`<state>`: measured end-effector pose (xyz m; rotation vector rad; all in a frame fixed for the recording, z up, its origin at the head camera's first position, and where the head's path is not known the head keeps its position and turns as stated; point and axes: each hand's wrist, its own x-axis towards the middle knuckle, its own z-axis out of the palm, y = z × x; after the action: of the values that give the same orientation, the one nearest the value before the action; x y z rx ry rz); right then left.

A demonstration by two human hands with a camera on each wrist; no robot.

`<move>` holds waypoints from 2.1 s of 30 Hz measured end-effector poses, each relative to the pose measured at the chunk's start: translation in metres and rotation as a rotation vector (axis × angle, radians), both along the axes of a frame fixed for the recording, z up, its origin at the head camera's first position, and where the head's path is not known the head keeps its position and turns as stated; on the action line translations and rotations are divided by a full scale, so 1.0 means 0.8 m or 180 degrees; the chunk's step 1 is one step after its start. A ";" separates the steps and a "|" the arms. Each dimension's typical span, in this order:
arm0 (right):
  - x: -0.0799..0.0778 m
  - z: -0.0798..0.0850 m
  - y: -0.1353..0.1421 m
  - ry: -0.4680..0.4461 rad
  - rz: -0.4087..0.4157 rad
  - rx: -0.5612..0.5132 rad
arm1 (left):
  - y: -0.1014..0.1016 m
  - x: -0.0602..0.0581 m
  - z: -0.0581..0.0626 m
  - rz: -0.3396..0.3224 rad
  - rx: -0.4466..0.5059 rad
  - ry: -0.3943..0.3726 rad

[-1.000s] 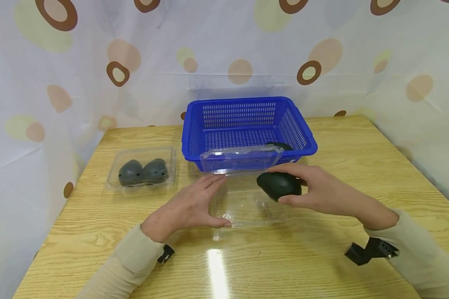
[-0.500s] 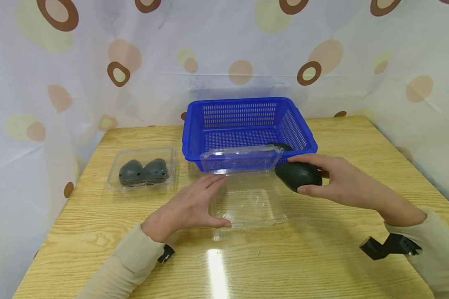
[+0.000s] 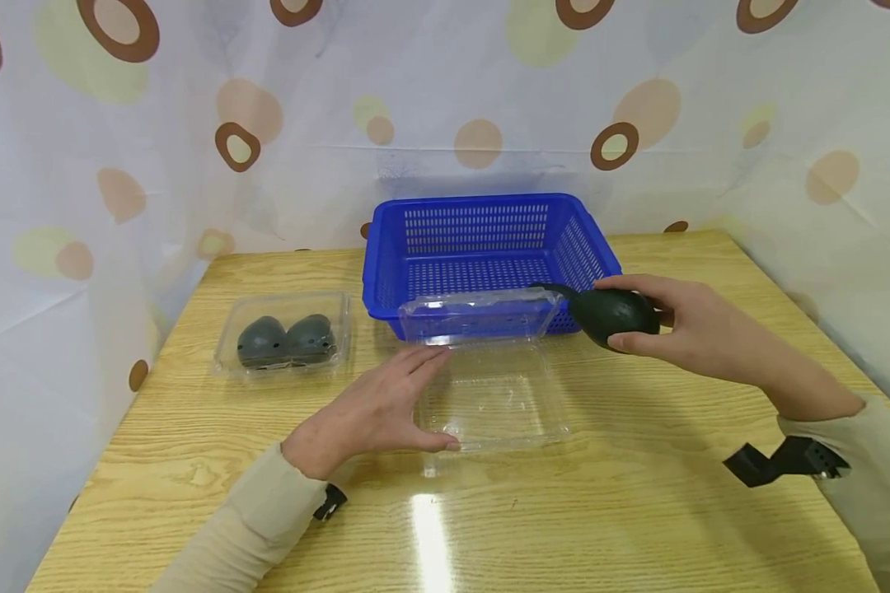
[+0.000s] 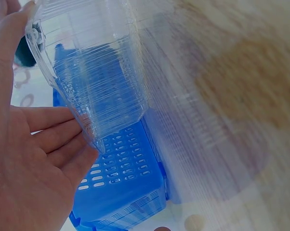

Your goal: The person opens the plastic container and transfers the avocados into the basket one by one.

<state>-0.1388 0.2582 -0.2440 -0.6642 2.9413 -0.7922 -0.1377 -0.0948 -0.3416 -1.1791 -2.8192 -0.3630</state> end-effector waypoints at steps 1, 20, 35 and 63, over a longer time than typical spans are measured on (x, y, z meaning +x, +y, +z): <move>-0.002 0.001 0.000 0.0004 -0.0017 0.0000 | 0.000 0.000 0.000 0.0001 0.0003 -0.0008; -0.061 0.012 -0.011 0.0232 -0.0128 0.0269 | 0.000 -0.001 -0.002 -0.0017 0.0046 0.0012; -0.117 -0.010 -0.042 -0.0025 -0.0211 0.0178 | -0.001 -0.002 -0.003 -0.0053 0.0057 -0.0033; -0.162 -0.058 -0.086 -0.0075 0.0276 0.0232 | -0.001 -0.003 -0.005 -0.0051 0.0022 -0.0038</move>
<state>-0.2687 0.1893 -0.2905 -0.7655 2.8820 -0.6775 -0.1399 -0.0953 -0.3456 -1.2027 -2.8180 -0.3817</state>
